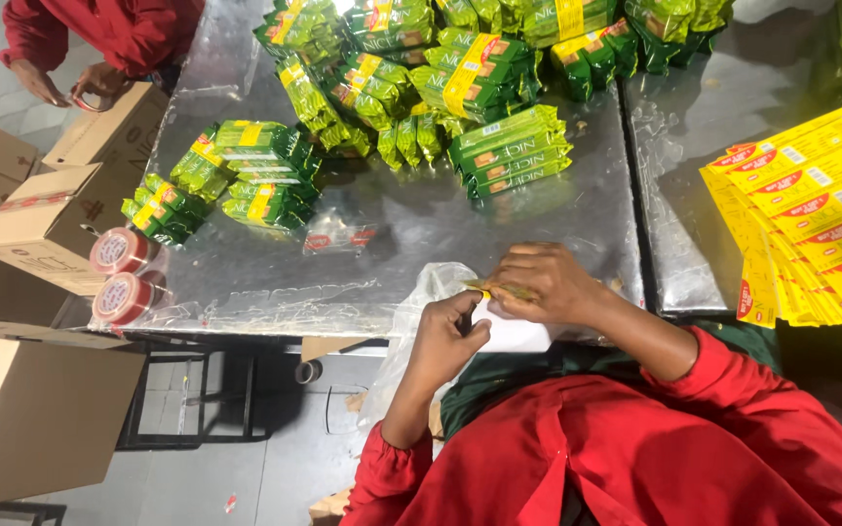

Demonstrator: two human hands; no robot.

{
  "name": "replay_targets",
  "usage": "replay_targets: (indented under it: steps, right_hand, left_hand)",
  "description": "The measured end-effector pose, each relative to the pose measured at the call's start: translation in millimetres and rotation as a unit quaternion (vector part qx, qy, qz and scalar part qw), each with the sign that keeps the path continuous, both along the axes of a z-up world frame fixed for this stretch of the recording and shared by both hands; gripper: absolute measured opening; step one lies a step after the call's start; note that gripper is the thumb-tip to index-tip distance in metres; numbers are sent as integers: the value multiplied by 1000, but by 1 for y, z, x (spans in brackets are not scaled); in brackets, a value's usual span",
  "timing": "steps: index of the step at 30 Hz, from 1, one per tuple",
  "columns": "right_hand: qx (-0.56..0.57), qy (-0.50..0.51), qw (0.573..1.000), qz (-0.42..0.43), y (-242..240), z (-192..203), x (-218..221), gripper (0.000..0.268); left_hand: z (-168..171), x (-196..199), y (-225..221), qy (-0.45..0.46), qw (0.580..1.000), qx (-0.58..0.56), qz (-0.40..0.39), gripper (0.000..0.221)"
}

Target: The person applies yellow adhesive labels to green food packets by hand on a metal table, then stacks the labeled packets in organized rows.

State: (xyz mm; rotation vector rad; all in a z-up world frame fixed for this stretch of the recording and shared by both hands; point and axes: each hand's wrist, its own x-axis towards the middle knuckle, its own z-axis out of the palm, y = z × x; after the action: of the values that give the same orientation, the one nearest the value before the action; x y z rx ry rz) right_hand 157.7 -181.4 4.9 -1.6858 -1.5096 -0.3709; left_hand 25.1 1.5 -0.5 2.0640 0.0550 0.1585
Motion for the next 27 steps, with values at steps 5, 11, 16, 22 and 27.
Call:
replay_targets:
  steps: [5,11,16,22,27]
  right_hand:
    - [-29,-54,998,-27,-1,11,-10,22]
    - [-83,-69,994,-9,-1,22,-9,19]
    - [-88,16,996,17,-5,22,-3,27]
    - [-76,70,994,24,-2,15,0,23]
    - [-66,110,992,14,1,12,-2,23]
  left_hand:
    - [2,1,-4,-26,1000,-6,3,24]
    - [6,1,-1,-19,999,31,-22,22]
    - [10,0,3,-4,999,1,-46,23]
    - [8,0,4,-11,999,-20,-37,26]
    - [5,-2,8,-1,999,-41,-27,28]
